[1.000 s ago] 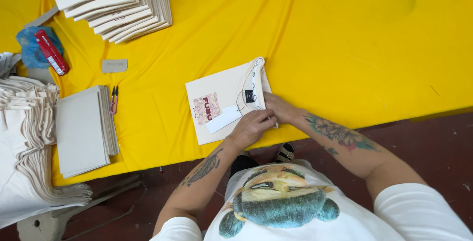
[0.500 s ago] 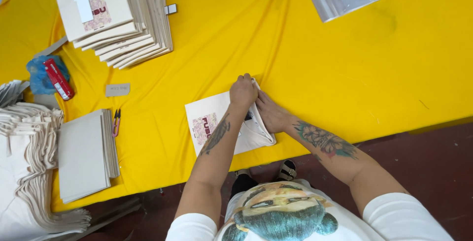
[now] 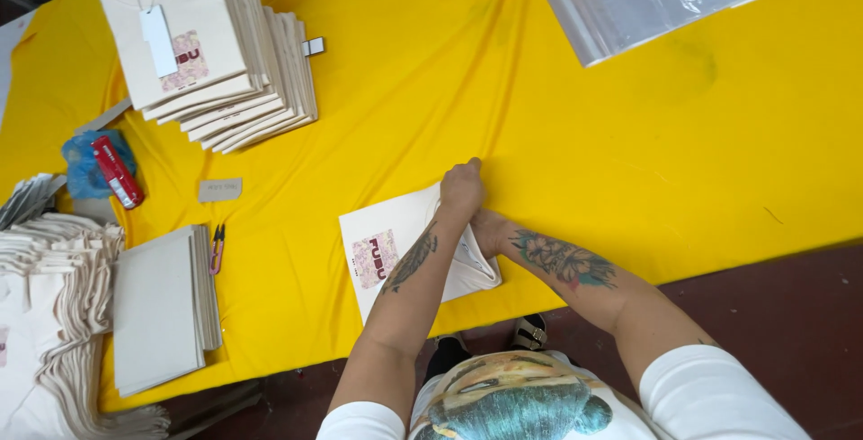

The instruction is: Folding t-shirts using a template board and stacking them on a table in a factory.

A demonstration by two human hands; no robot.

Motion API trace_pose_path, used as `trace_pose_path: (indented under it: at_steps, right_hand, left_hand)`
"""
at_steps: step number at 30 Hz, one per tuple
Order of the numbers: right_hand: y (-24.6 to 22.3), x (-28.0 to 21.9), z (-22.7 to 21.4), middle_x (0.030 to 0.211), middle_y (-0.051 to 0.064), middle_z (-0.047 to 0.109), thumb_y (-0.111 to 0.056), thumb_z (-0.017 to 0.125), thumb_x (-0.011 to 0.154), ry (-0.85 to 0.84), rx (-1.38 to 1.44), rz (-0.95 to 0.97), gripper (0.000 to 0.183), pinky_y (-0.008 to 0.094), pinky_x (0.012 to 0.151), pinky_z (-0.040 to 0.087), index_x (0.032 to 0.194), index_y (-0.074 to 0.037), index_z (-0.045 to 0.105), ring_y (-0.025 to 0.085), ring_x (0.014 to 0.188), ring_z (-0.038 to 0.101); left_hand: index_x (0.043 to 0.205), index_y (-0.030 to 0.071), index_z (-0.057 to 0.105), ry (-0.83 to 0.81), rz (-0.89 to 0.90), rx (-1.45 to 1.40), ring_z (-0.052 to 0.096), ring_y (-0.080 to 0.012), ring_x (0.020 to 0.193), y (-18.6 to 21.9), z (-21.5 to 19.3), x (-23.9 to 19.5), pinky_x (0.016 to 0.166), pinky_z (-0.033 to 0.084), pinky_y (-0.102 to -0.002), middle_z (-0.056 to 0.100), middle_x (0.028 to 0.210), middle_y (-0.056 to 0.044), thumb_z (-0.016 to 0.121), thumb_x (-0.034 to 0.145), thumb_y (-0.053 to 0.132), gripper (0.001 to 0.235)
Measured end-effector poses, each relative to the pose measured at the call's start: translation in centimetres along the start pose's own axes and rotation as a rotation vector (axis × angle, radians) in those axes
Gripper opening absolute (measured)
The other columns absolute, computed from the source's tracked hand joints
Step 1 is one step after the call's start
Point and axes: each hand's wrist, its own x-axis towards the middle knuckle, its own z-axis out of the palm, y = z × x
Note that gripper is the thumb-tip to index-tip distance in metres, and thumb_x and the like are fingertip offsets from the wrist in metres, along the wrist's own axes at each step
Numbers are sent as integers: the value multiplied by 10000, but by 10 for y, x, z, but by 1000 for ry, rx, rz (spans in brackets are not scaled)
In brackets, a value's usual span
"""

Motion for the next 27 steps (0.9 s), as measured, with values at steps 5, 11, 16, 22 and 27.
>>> trace_pose_path:
  at_steps: [5,11,16,22,27]
  right_hand:
    - [-6,-2,-9,856,135,639,-432,593,835,30,39,5,377,595,1068,418,923,-97,742,420,1044,618]
    - [-15,-14,-2,945,126,628,-421,581,866,64,98,28,378,556,1115,394,982,-94,732,401,1131,582]
    - [-7,-27,13,1018,118,618,-411,571,892,113,110,65,381,523,1153,374,1031,-92,723,386,1204,551]
    - [-4,-75,72,1107,109,607,-400,559,922,135,154,114,386,484,1200,350,1090,-89,713,367,1292,514]
    - [-22,-101,40,1655,120,355,-480,759,559,-20,171,192,858,547,1302,67,1293,-64,606,330,1600,168]
  left_hand:
    - [1279,-14,660,1,-60,-179,727,-472,990,8,-21,-17,831,615,-581,723,1039,-283,478,944,33,384]
    - [1198,96,705,-13,-21,-154,721,-448,1054,-6,-3,-5,870,616,-556,737,1033,-214,491,982,135,306]
    - [1201,66,700,22,-62,-302,730,-422,1037,-7,-14,-22,885,607,-512,736,1058,-238,488,1013,115,287]
    - [1144,15,680,255,409,-160,661,-429,968,-10,-20,-92,841,532,-524,649,972,-230,544,988,121,233]
    - [1124,54,721,-170,566,-59,715,-338,786,2,-35,-182,748,580,-434,716,855,-182,572,938,33,239]
